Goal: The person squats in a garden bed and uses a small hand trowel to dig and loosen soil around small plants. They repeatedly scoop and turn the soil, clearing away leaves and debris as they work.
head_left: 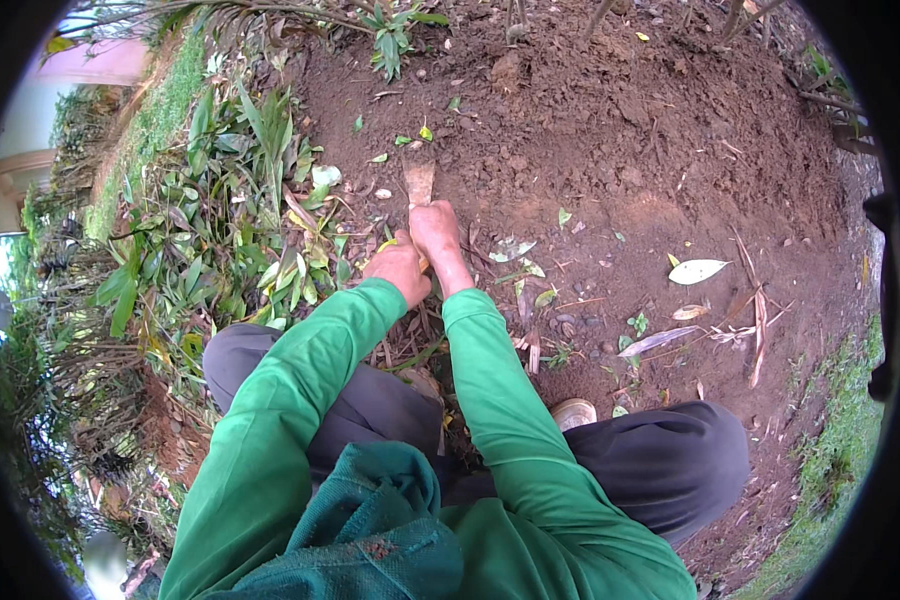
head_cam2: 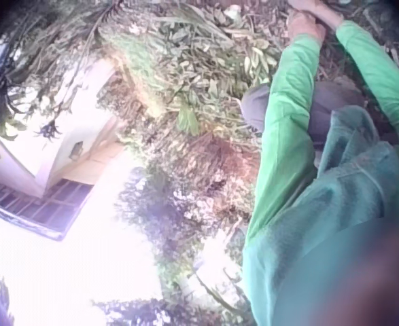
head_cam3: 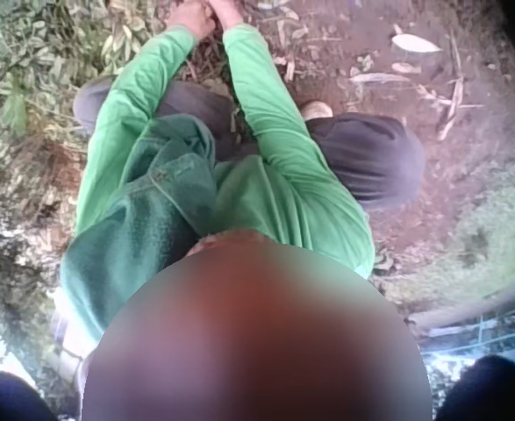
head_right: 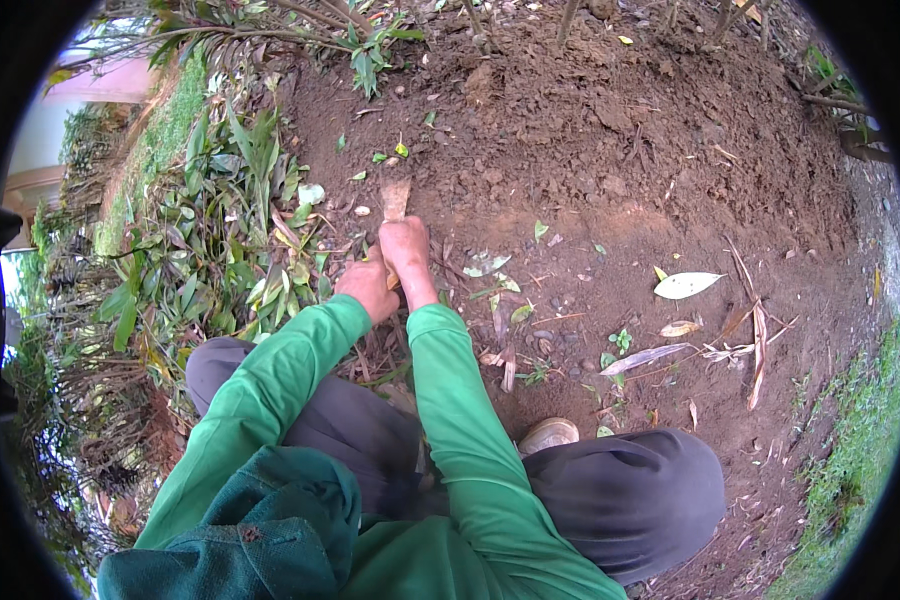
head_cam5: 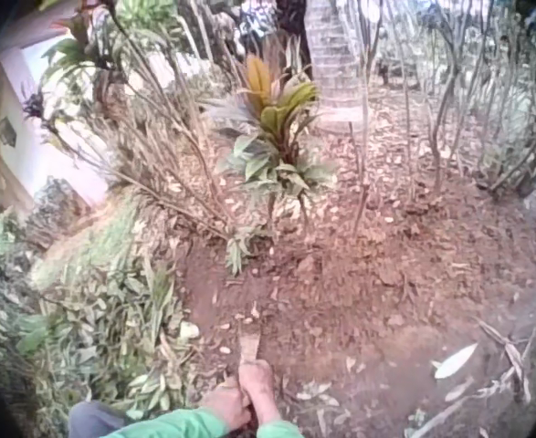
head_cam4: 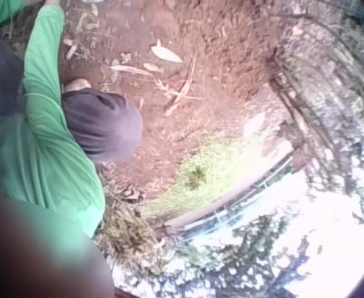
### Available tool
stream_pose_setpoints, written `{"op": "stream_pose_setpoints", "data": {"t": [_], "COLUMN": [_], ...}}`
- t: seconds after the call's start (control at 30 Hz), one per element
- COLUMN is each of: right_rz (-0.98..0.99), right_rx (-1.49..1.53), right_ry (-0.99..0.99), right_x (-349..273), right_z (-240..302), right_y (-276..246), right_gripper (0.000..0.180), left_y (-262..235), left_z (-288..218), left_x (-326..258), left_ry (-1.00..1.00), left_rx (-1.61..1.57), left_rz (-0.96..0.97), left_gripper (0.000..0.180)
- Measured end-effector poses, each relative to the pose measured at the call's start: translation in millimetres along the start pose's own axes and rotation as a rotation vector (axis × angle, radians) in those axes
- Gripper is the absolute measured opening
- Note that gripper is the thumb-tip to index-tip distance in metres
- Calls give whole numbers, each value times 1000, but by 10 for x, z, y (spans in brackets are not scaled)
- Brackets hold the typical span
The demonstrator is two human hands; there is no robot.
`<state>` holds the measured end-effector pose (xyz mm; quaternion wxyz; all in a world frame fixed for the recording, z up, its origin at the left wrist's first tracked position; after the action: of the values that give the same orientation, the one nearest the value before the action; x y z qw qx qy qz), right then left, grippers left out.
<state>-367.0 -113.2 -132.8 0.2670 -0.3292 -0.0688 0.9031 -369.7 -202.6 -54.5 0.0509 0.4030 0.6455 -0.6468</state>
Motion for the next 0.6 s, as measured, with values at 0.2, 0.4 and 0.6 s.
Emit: {"op": "stream_pose_setpoints", "data": {"t": [0.2, 0.4, 0.6], "right_rz": [15, 38, -83], "right_rx": [-110, -244, -139], "right_ry": [173, 146, 62], "right_x": [56, 22, 245], "right_z": [39, 441, 470], "right_y": [95, -117, -216], "right_gripper": [35, 38, 28], "left_y": [-38, -124, -409], "left_z": [193, 291, -104], "left_x": [214, 303, 321], "left_ry": [47, -72, 62], "left_rx": [-67, -459, -129], "left_rz": [-135, 111, -111], "left_gripper": [54, 42, 42]}}
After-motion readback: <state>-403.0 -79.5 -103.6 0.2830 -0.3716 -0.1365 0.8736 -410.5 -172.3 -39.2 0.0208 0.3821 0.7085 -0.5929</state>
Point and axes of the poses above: each hand's wrist, its own x-axis towards the middle knuckle, its own y-axis out of the palm, z = x × y, the point moved 10 cm from there along x, towards the middle knuckle, and after that the axes turned 14 degrees about -x, right-handed, at the moved point
